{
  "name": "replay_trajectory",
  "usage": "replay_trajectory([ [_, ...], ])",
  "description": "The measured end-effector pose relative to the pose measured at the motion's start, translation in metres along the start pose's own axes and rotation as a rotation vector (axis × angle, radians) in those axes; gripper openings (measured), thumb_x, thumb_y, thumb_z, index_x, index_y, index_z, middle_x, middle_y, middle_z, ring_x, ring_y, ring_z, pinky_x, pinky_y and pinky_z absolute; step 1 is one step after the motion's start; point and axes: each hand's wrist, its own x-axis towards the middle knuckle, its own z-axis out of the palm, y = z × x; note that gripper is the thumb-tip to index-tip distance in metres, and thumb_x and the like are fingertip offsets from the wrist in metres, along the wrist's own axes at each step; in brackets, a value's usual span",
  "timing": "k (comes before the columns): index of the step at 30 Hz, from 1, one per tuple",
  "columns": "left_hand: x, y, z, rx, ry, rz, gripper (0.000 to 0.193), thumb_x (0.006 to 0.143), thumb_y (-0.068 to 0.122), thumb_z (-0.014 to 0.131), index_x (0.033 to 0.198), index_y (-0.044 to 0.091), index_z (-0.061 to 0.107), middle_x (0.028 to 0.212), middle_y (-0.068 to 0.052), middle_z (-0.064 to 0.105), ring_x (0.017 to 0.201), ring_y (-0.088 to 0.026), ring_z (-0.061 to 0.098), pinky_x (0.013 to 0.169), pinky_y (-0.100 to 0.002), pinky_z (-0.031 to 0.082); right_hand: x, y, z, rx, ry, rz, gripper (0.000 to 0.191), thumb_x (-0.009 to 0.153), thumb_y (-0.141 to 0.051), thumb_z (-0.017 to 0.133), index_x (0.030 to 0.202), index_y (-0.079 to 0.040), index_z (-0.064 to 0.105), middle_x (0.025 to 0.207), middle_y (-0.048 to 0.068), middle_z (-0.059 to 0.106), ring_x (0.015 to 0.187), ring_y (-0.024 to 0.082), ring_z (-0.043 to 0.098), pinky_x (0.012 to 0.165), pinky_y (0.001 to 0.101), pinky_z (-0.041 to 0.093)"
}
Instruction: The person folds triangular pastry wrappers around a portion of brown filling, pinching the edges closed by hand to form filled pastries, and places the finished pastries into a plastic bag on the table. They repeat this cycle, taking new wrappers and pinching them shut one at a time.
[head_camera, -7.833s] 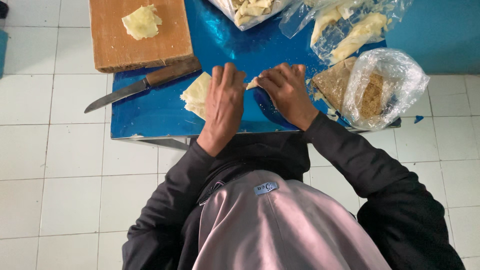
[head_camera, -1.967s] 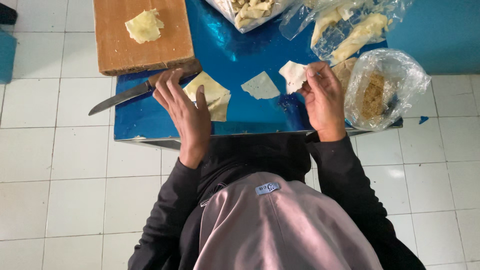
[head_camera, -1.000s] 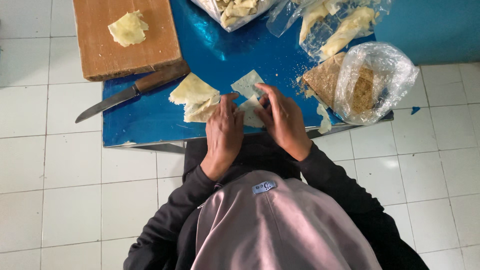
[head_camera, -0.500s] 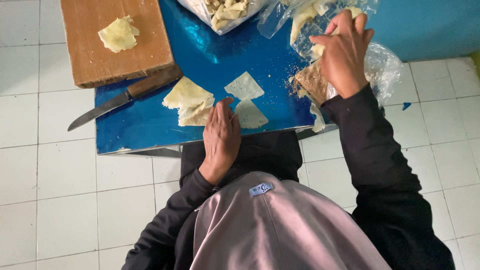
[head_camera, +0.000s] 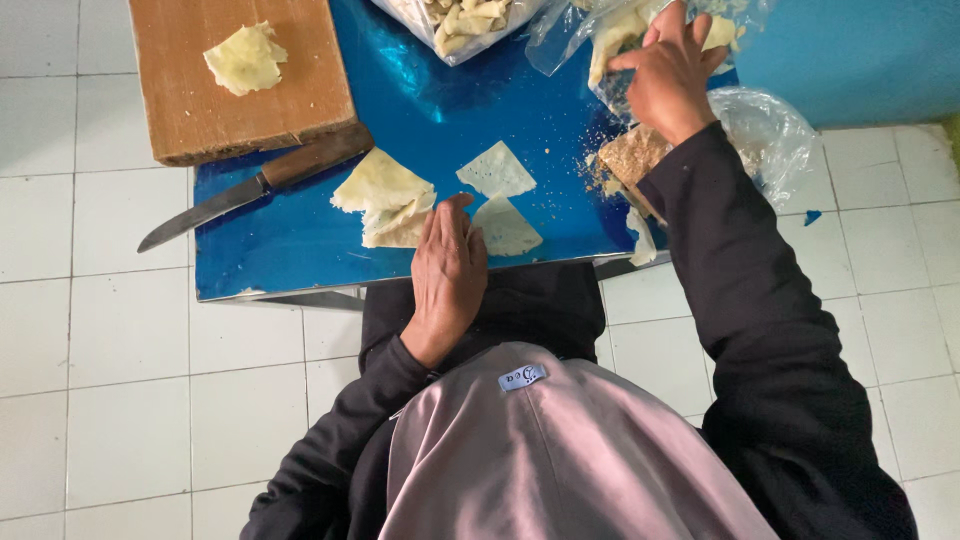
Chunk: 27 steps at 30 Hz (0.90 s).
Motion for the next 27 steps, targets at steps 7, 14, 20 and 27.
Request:
replay_trajectory([
  [7,0.004,-0.002,0.000,0.008,-0.013,-0.006,0.043,0.089,-0.005,0.065,0.129,0.000,0.050,0.090,-0.013,0.054,0.087,-0.034,0.058,0.079,-0.044,0.049,-0.018,-0.024,-0.047,0.274,-0.127,0.030,0.058,0.095,0.013,0.060,0.104,-0.039,0.083,0.115,0.003,0.039,0.114,0.030,0.039,0.089,0.0459,0.034],
  [14,0.003,-0.003,0.001,0.002,-0.031,-0.009,0.043,0.088,-0.006,0.065,0.129,0.000,0.050,0.089,-0.012,0.053,0.085,-0.033,0.058,0.077,-0.043,0.049,-0.091,-0.149,-0.090,0.294,-0.113,-0.169,0.049,0.099,-0.006,0.058,0.133,-0.036,0.074,0.112,0.003,0.046,0.102,0.026,0.041,0.085,0.0441,0.030],
  [20,0.001,0.000,-0.008,-0.030,-0.023,0.068,0.040,0.092,-0.006,0.063,0.130,0.001,0.049,0.105,-0.016,0.059,0.093,-0.034,0.062,0.079,-0.044,0.051,-0.101,-0.165,-0.084,-0.037,-0.077,-0.316,0.058,0.097,-0.011,0.060,0.152,-0.028,0.059,0.126,-0.002,0.046,0.112,0.021,0.041,0.088,0.0461,0.032],
  [27,-0.004,-0.002,-0.016,0.122,-0.149,0.050,0.037,0.090,-0.006,0.058,0.124,0.008,0.062,0.101,-0.018,0.055,0.096,-0.039,0.058,0.079,-0.048,0.049,-0.105,-0.158,-0.087,-0.118,-0.098,-0.374,0.050,0.102,-0.016,0.061,0.151,-0.022,0.060,0.135,-0.005,0.047,0.120,0.018,0.040,0.098,0.0485,0.033],
])
